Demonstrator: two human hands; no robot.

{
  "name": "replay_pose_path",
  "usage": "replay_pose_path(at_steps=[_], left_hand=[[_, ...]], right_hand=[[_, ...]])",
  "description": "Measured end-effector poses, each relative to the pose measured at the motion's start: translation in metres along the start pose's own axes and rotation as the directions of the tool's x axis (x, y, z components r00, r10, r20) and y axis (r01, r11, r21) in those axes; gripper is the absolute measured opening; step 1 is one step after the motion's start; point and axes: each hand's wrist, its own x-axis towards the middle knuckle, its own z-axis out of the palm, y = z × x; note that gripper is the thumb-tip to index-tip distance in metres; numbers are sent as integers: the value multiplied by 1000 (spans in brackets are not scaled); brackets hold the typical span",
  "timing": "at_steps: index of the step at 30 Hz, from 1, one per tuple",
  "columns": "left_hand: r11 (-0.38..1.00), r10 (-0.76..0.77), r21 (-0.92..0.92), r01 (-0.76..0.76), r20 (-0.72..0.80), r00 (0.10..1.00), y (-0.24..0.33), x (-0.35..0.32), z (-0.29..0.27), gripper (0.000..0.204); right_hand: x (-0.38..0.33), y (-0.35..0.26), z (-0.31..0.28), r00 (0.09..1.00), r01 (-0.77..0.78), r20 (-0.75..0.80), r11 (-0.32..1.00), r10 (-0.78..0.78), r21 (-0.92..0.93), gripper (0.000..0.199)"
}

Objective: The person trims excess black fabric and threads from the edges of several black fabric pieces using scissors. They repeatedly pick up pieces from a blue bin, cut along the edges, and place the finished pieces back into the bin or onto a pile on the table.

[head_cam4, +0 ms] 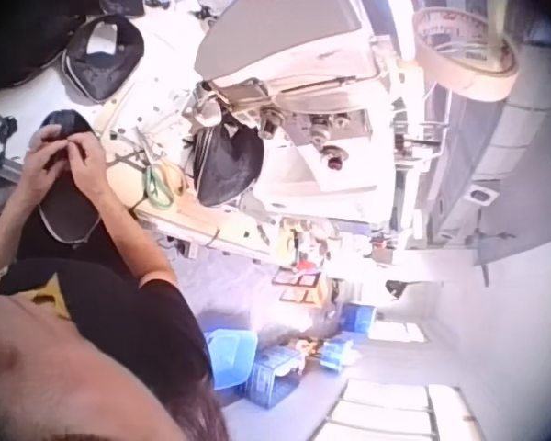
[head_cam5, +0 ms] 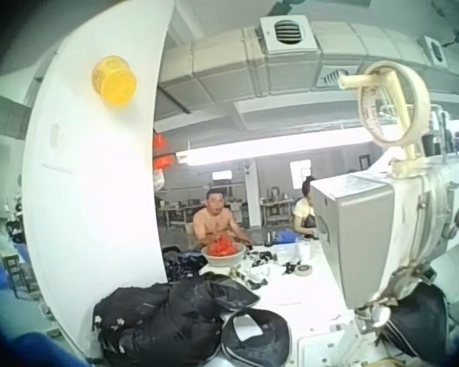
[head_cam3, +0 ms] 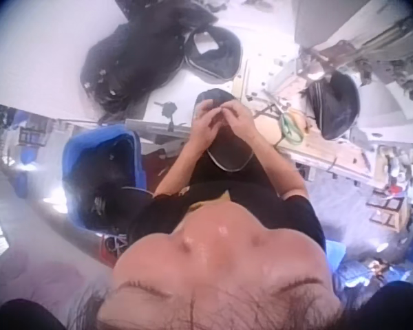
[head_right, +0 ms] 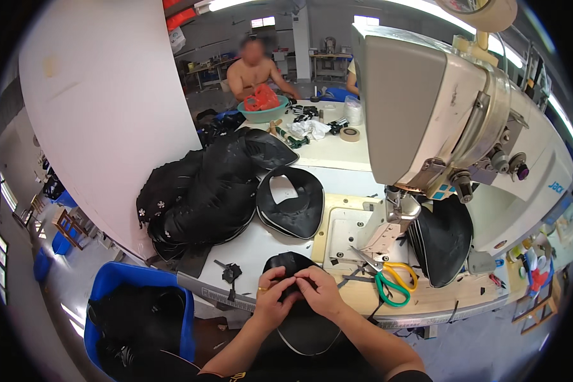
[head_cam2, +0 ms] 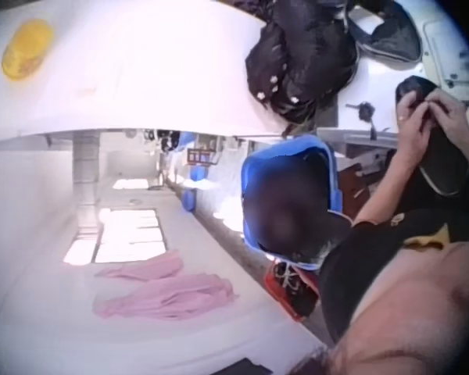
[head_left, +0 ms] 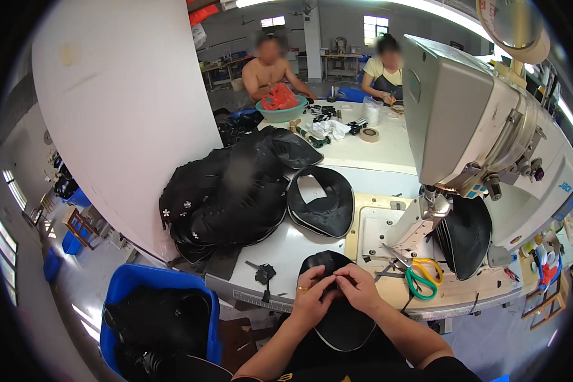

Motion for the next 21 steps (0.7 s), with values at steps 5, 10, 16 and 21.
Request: replay_pose_path(at_steps=[5, 10, 16, 21], left_hand=[[995, -17, 98, 20, -35, 999, 2, -1, 1, 35], [960, 50, 273, -69, 78, 996, 12, 4, 0, 35], [954, 99, 276, -115, 69, 993, 6, -1, 3, 35], [934, 51, 342, -102, 156, 986, 15, 12, 0, 40]], right_hand=[[1, 0, -8, 999, -40, -36, 997, 38, -63, 10], [0, 9, -7, 997, -67, -38, 995, 70, 80, 11], [-3, 7, -9, 987, -160, -2, 972, 163, 171, 12], [0, 6, -12, 982, -183, -3, 950, 190, 253, 13]])
